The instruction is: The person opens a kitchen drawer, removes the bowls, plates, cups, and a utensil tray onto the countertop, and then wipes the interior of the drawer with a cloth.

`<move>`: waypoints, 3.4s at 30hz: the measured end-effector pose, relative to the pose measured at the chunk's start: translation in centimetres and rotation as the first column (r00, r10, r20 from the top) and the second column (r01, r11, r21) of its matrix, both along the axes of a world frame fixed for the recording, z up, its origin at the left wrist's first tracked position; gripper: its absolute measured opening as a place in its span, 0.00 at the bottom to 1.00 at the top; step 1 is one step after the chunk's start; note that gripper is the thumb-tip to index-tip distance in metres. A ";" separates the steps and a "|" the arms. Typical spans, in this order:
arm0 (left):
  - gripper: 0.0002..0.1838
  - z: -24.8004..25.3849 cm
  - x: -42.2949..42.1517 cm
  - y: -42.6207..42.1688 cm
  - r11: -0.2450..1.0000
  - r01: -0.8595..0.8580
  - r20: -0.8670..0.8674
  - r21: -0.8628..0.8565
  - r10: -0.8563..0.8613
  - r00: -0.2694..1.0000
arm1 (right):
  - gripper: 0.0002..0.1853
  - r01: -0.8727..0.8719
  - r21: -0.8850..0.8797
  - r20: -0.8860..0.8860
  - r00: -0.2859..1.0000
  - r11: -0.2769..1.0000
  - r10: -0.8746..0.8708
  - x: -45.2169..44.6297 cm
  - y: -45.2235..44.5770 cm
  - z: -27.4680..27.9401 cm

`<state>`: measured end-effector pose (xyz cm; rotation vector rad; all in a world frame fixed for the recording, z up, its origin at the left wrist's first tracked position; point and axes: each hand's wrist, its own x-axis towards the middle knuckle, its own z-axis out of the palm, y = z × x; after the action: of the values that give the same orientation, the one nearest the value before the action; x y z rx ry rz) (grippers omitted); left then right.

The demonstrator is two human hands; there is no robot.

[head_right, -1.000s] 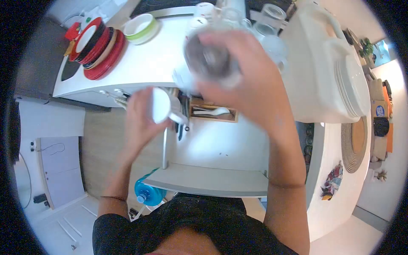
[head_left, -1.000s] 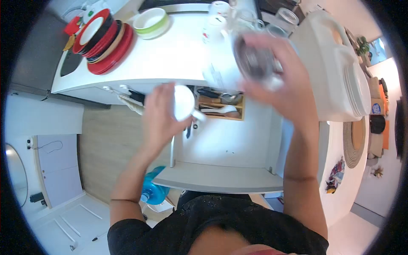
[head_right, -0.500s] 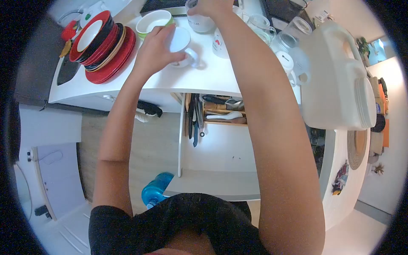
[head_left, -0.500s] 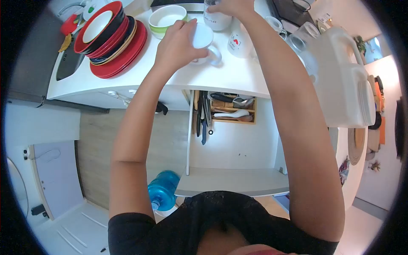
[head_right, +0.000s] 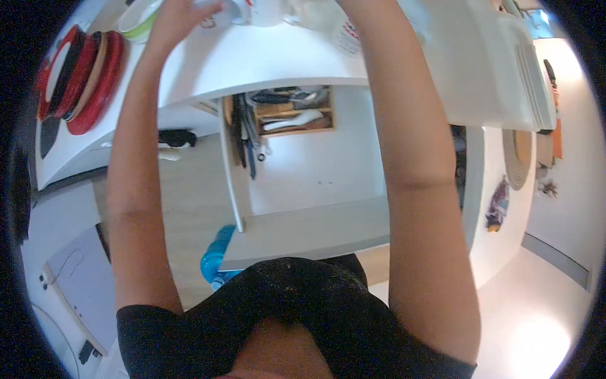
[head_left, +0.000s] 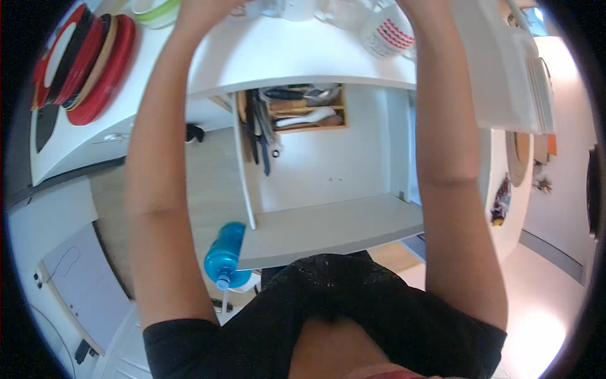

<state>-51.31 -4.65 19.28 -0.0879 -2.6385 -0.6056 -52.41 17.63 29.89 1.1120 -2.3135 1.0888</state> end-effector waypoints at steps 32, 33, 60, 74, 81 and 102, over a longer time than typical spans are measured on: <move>0.19 -25.5 6.8 32.7 0.914 -0.018 0.379 0.405 -0.150 0.913 | 0.45 0.590 -0.018 0.213 0.791 0.807 -0.574 -2.7 26.9 -43.5; 0.19 -26.2 5.1 33.8 0.909 -0.021 0.373 0.415 -0.149 0.916 | 0.45 0.579 -0.192 0.290 0.805 0.792 -0.518 -3.9 26.9 -45.1; 0.18 -22.2 12.3 31.8 0.959 0.268 0.433 0.090 -0.280 0.857 | 0.35 0.093 0.269 0.714 0.648 0.959 -0.263 11.4 29.7 -33.8; 0.23 3.8 16.7 0.9 0.971 -0.237 -0.069 0.035 0.239 0.969 | 0.43 -0.108 -0.381 0.531 0.787 0.918 0.313 8.7 1.9 -5.9; 0.25 2.5 10.5 -7.0 0.973 -0.227 -0.197 -0.047 0.214 0.957 | 0.40 -0.088 -0.235 0.153 0.980 0.968 0.126 5.3 -9.1 -2.5; 0.12 -2.3 25.4 -5.9 0.915 -0.049 -0.027 0.399 0.066 0.997 | 0.19 0.014 0.465 0.428 0.872 0.885 -0.238 15.5 6.5 -12.3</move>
<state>-25.94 -10.56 16.95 0.0993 -2.4145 -1.0946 -36.95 24.16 17.59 0.8745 -3.1048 0.8649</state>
